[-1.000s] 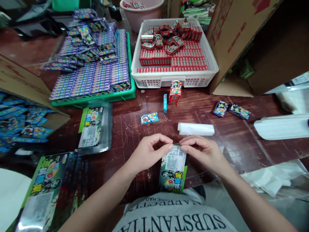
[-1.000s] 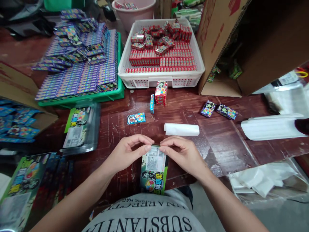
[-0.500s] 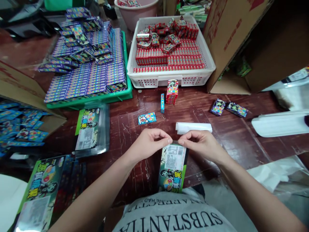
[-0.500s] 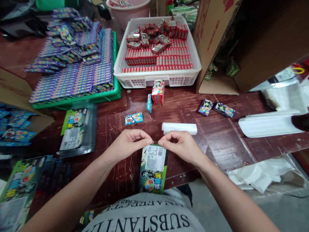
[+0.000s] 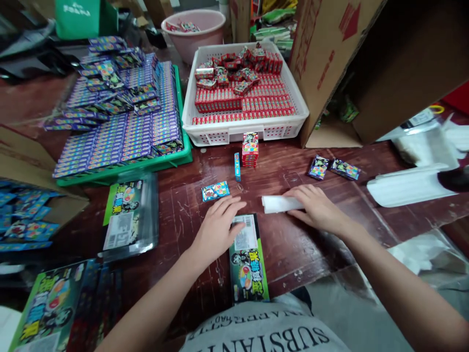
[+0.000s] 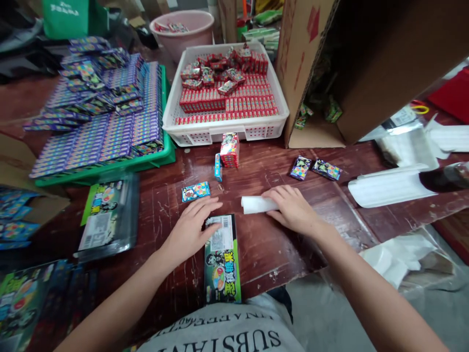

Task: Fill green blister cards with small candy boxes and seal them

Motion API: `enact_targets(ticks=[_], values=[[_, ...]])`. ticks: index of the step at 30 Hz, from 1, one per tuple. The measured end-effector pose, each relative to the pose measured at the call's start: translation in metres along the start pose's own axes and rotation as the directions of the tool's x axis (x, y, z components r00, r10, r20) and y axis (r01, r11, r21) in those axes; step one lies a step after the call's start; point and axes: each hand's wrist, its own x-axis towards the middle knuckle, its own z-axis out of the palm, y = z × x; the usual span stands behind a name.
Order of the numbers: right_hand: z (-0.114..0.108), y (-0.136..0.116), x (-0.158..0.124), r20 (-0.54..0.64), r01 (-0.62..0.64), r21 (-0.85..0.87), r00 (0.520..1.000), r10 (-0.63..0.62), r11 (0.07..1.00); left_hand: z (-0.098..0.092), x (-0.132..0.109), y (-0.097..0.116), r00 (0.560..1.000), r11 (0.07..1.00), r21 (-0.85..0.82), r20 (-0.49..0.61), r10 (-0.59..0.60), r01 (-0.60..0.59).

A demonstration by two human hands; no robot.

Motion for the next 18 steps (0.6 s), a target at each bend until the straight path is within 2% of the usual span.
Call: enact_targets(ticks=[2,3,5,7,8,10,13,16,18], values=[[-0.009,0.004,0.006,0.056,-0.048,0.267,0.998,0.034,0.962,-0.005,0.010,0.011,0.993,0.993,-0.034,-0.029,0.114,-0.115],[-0.014,0.002,0.009,0.121,-0.086,0.424,0.992,0.037,0.902,-0.008,0.016,0.018,0.990,0.986,-0.089,-0.029,0.139,-0.141],[-0.024,-0.007,0.014,0.299,-0.187,0.646,0.954,-0.019,0.740,-0.010,0.029,0.031,0.991,0.954,-0.273,0.008,0.132,-0.125],[-0.033,-0.016,0.018,0.403,-0.259,0.714,0.912,-0.080,0.650,-0.008,0.039,0.039,0.995,0.880,-0.474,0.076,0.071,-0.026],[-0.036,-0.020,0.018,0.394,-0.261,0.723,0.916,-0.072,0.639,-0.005,0.042,0.040,0.995,0.838,-0.544,0.100,0.024,0.034],[-0.040,-0.025,0.017,0.266,-0.211,0.723,0.964,0.017,0.657,0.002,0.046,0.040,0.992,0.781,-0.613,0.101,-0.079,0.124],[-0.039,-0.028,0.011,0.060,-0.123,0.634,0.992,0.110,0.764,0.011,0.044,0.039,0.983,0.772,-0.616,0.025,-0.183,0.159],[-0.030,-0.031,0.009,0.036,-0.084,0.522,0.996,0.076,0.849,0.015,0.040,0.042,0.975,0.782,-0.601,-0.024,-0.223,0.164],[-0.021,-0.033,0.010,0.036,-0.094,0.531,0.995,0.089,0.842,0.016,0.038,0.045,0.975,0.768,-0.619,-0.015,-0.221,0.165]])
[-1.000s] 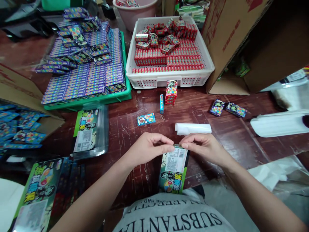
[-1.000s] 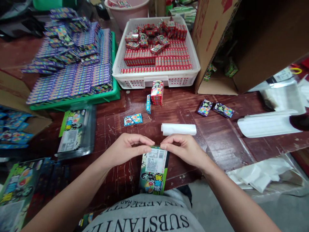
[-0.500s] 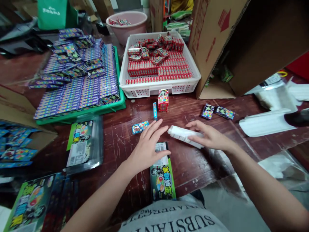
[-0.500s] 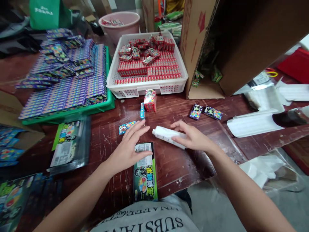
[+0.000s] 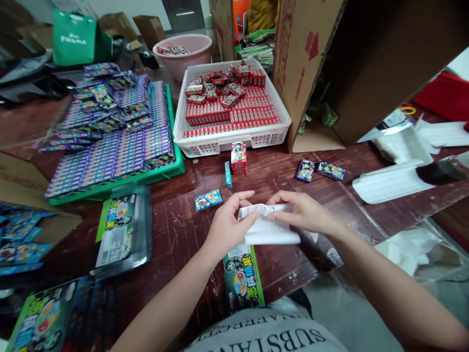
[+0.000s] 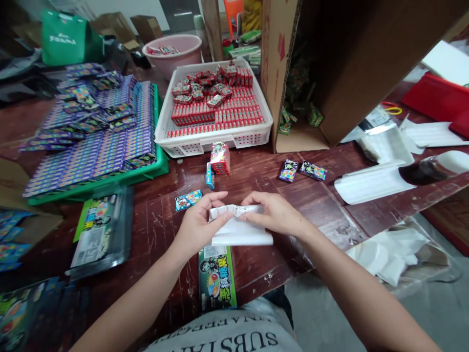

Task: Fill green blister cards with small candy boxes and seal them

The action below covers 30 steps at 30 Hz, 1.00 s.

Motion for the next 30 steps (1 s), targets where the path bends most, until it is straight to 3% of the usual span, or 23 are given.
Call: enact_targets(ticks=[5,10,12,15,18,20,26,30], values=[[0.015,0.005,0.004,-0.071,-0.068,0.052,0.995,0.072,0.996,0.000,-0.004,0.004,0.993,0.979,-0.193,0.107,-0.044,0.064],[0.018,-0.001,0.002,-0.137,0.018,-0.262,0.989,-0.056,0.965,0.000,-0.004,0.005,0.981,0.928,-0.331,0.150,-0.126,0.170],[0.016,-0.004,0.000,-0.136,0.055,-0.352,0.985,-0.109,0.934,0.003,-0.003,0.004,0.983,0.927,-0.333,0.120,-0.138,0.171],[0.014,-0.008,-0.005,-0.087,0.091,-0.200,0.990,-0.110,0.976,0.008,0.000,0.001,0.990,0.963,-0.231,0.012,-0.140,0.139],[0.015,-0.009,-0.006,-0.085,-0.010,0.128,0.996,0.021,0.992,0.012,0.003,-0.002,0.993,0.980,-0.173,-0.049,-0.105,0.096],[0.016,-0.006,-0.004,-0.118,-0.081,0.229,0.987,0.110,0.970,0.013,0.004,-0.004,0.994,0.987,-0.144,-0.063,-0.088,0.078],[0.019,0.003,-0.002,-0.189,-0.064,0.225,0.976,0.109,0.972,0.009,0.007,-0.007,0.990,0.961,-0.243,-0.032,-0.140,0.128],[0.018,0.003,-0.004,-0.147,-0.090,0.219,0.981,0.125,0.971,0.007,0.009,-0.007,0.976,0.922,-0.331,-0.017,-0.219,0.202]])
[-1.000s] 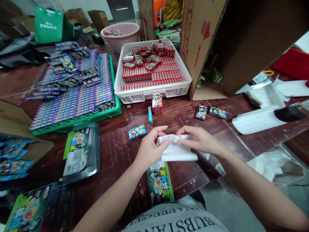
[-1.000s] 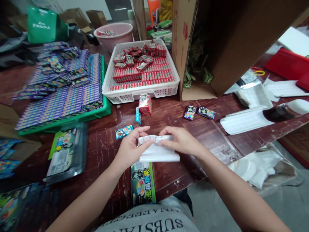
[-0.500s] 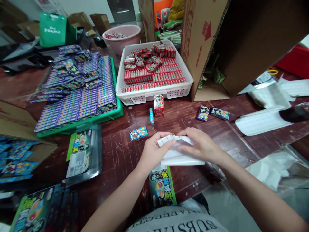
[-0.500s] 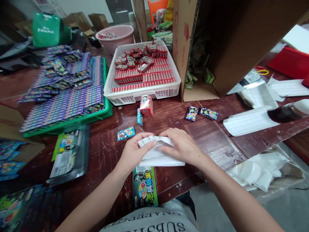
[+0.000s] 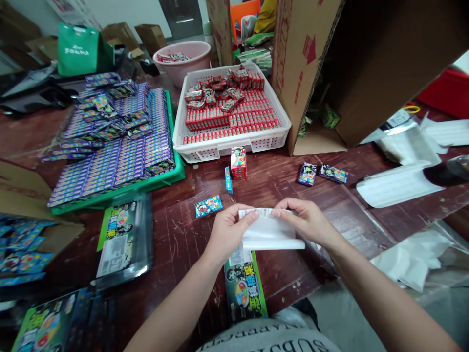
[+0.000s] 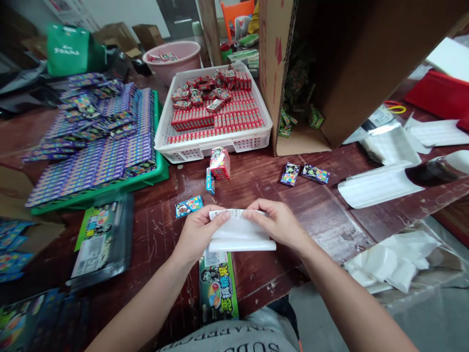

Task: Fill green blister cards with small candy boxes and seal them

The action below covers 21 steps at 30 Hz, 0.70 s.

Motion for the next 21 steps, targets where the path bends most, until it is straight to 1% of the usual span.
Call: enact_targets(ticks=[2,4,6,8,9,11,14,15,16,17,19,21], values=[[-0.001,-0.001,0.001,0.022,0.020,-0.036,1.000,-0.019,0.999,0.000,0.001,0.001,0.999,1.000,-0.017,-0.021,-0.025,0.025],[-0.004,-0.002,0.003,0.000,0.110,-0.073,0.994,-0.110,0.991,0.000,0.004,0.001,0.999,0.999,-0.015,-0.025,-0.041,0.041],[-0.009,-0.002,0.007,-0.052,0.226,-0.114,0.971,-0.233,0.967,0.001,0.007,0.002,0.999,0.999,-0.001,-0.021,-0.046,0.046],[-0.013,-0.003,0.011,-0.128,0.287,-0.153,0.943,-0.307,0.945,0.002,0.012,0.003,0.999,0.999,0.008,-0.019,-0.049,0.049],[-0.014,-0.002,0.013,-0.163,0.289,-0.162,0.935,-0.314,0.944,0.003,0.014,0.003,0.999,0.999,0.011,-0.017,-0.046,0.047],[-0.015,-0.002,0.019,-0.192,0.258,-0.131,0.941,-0.280,0.957,0.007,0.020,0.003,0.999,0.999,0.016,-0.005,-0.038,0.038],[-0.011,-0.002,0.025,-0.139,0.230,-0.066,0.961,-0.238,0.971,0.016,0.031,0.002,0.999,0.999,0.039,0.036,-0.028,0.027],[-0.011,-0.003,0.025,-0.136,0.234,-0.050,0.961,-0.239,0.971,0.018,0.033,0.001,0.998,0.998,0.057,0.056,-0.023,0.020],[-0.011,-0.005,0.025,-0.160,0.238,-0.035,0.957,-0.241,0.971,0.018,0.035,0.000,0.997,0.996,0.089,0.071,-0.007,0.001],[-0.012,-0.006,0.023,-0.208,0.238,-0.017,0.949,-0.237,0.971,0.015,0.035,-0.001,0.997,0.990,0.137,0.076,0.022,-0.032],[-0.018,-0.009,0.018,-0.346,0.223,0.031,0.917,-0.199,0.974,0.003,0.030,-0.003,0.992,0.949,0.287,0.033,0.125,-0.129],[-0.025,-0.012,0.012,-0.462,0.202,0.060,0.874,-0.152,0.978,-0.015,0.017,-0.008,0.962,0.844,0.490,-0.034,0.269,-0.219]])
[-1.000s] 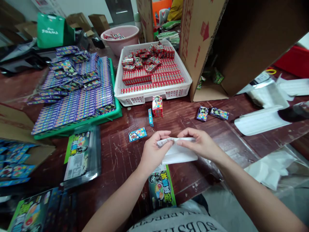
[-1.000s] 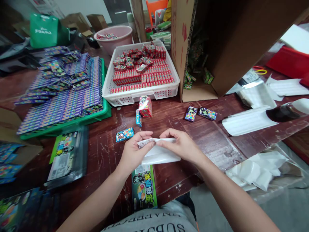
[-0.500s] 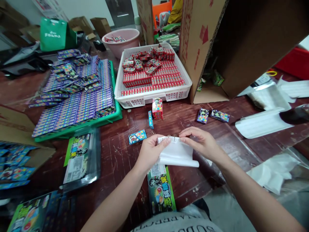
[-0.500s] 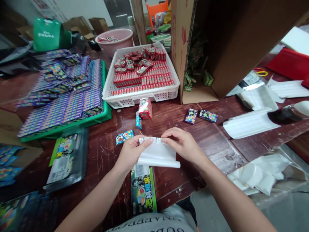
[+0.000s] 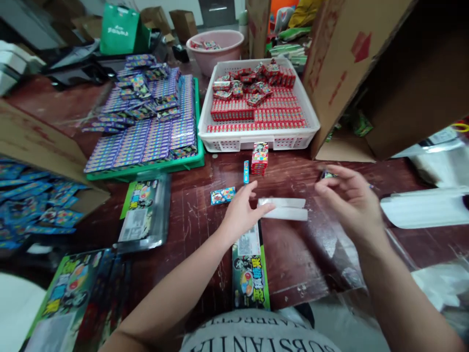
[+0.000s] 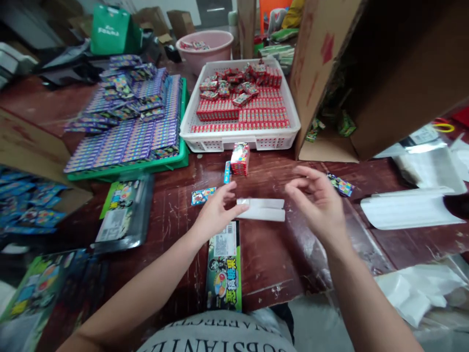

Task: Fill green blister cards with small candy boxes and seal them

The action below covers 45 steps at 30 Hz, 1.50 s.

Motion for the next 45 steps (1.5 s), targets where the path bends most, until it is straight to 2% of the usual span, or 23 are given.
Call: enact_targets(ticks=[2,5,7,10,14,17,19,21,22,24,26,27,30,33,34,36,38,39,40,42,44,45], values=[[-0.002,-0.004,-0.005,0.001,-0.018,-0.001,1.000,0.018,1.000,-0.017,-0.018,-0.011,0.996,0.976,0.207,-0.043,0.077,-0.066],[0.014,-0.012,-0.018,0.234,-0.029,0.012,0.972,0.025,1.000,-0.034,-0.042,-0.022,0.996,0.945,0.321,0.073,0.044,-0.065],[0.035,-0.017,-0.028,0.410,-0.034,0.049,0.912,0.011,0.998,-0.042,-0.052,-0.023,0.991,0.965,0.262,0.130,-0.007,-0.027],[0.067,-0.022,-0.037,0.590,-0.090,0.116,0.807,0.004,0.989,-0.051,-0.060,-0.015,0.986,0.999,0.040,0.164,-0.032,0.026],[0.089,-0.019,-0.041,0.697,-0.171,0.112,0.715,0.046,0.979,-0.055,-0.068,-0.005,0.976,0.970,-0.212,0.204,-0.075,0.119],[0.093,-0.015,-0.042,0.713,-0.150,0.039,0.697,0.078,0.988,-0.052,-0.072,-0.007,0.974,0.944,-0.285,0.195,-0.112,0.165],[0.092,-0.014,-0.045,0.687,-0.047,-0.024,0.725,0.050,0.999,-0.050,-0.074,-0.009,0.971,0.938,-0.294,0.200,-0.130,0.186],[0.090,-0.014,-0.047,0.638,0.166,-0.120,0.768,-0.053,0.979,-0.050,-0.075,-0.010,0.969,0.936,-0.295,0.206,-0.136,0.194],[0.088,-0.014,-0.049,0.625,0.290,-0.177,0.772,-0.120,0.940,-0.051,-0.075,-0.009,0.969,0.934,-0.301,0.206,-0.132,0.192],[0.085,-0.016,-0.054,0.641,0.493,-0.270,0.733,-0.228,0.827,-0.052,-0.075,-0.007,0.972,0.928,-0.325,0.203,-0.119,0.182],[0.084,-0.016,-0.058,0.683,0.585,-0.314,0.687,-0.250,0.748,-0.051,-0.075,-0.005,0.975,0.912,-0.373,0.199,-0.104,0.173],[0.084,-0.016,-0.060,0.695,0.598,-0.333,0.678,-0.239,0.729,-0.050,-0.075,-0.005,0.975,0.899,-0.403,0.200,-0.095,0.170],[0.087,-0.014,-0.064,0.706,0.588,-0.378,0.683,-0.188,0.715,-0.045,-0.073,-0.010,0.972,0.873,-0.460,0.224,-0.063,0.163],[0.082,-0.009,-0.067,0.693,0.535,-0.354,0.701,-0.169,0.767,-0.044,-0.069,-0.023,0.968,0.920,-0.362,0.243,-0.061,0.149],[0.077,-0.006,-0.068,0.654,0.494,-0.336,0.735,-0.179,0.802,-0.046,-0.068,-0.028,0.969,0.934,-0.320,0.231,-0.083,0.156],[0.064,0.000,-0.074,0.480,0.374,-0.292,0.854,-0.204,0.880,-0.055,-0.065,-0.036,0.979,0.928,-0.319,0.124,-0.161,0.193],[0.053,0.007,-0.084,0.231,0.230,-0.230,0.957,-0.177,0.946,-0.065,-0.065,-0.039,0.961,0.863,-0.469,-0.097,-0.261,0.187],[0.051,0.009,-0.091,0.126,0.152,-0.188,0.984,-0.129,0.970,-0.068,-0.065,-0.039,0.927,0.811,-0.566,-0.209,-0.312,0.145],[0.050,0.011,-0.098,0.053,0.072,-0.140,0.996,-0.065,0.988,-0.068,-0.067,-0.038,0.883,0.754,-0.651,-0.297,-0.363,0.091],[0.057,0.014,-0.110,-0.003,-0.084,-0.022,0.997,0.084,0.996,-0.062,-0.075,-0.035,0.825,0.647,-0.762,-0.362,-0.434,0.006],[0.068,0.016,-0.115,-0.017,-0.187,0.109,0.982,0.190,0.976,-0.049,-0.088,-0.033,0.827,0.599,-0.801,-0.341,-0.447,-0.006],[0.072,0.016,-0.114,-0.034,-0.202,0.167,0.977,0.211,0.965,-0.042,-0.096,-0.033,0.841,0.606,-0.795,-0.325,-0.433,0.005]])
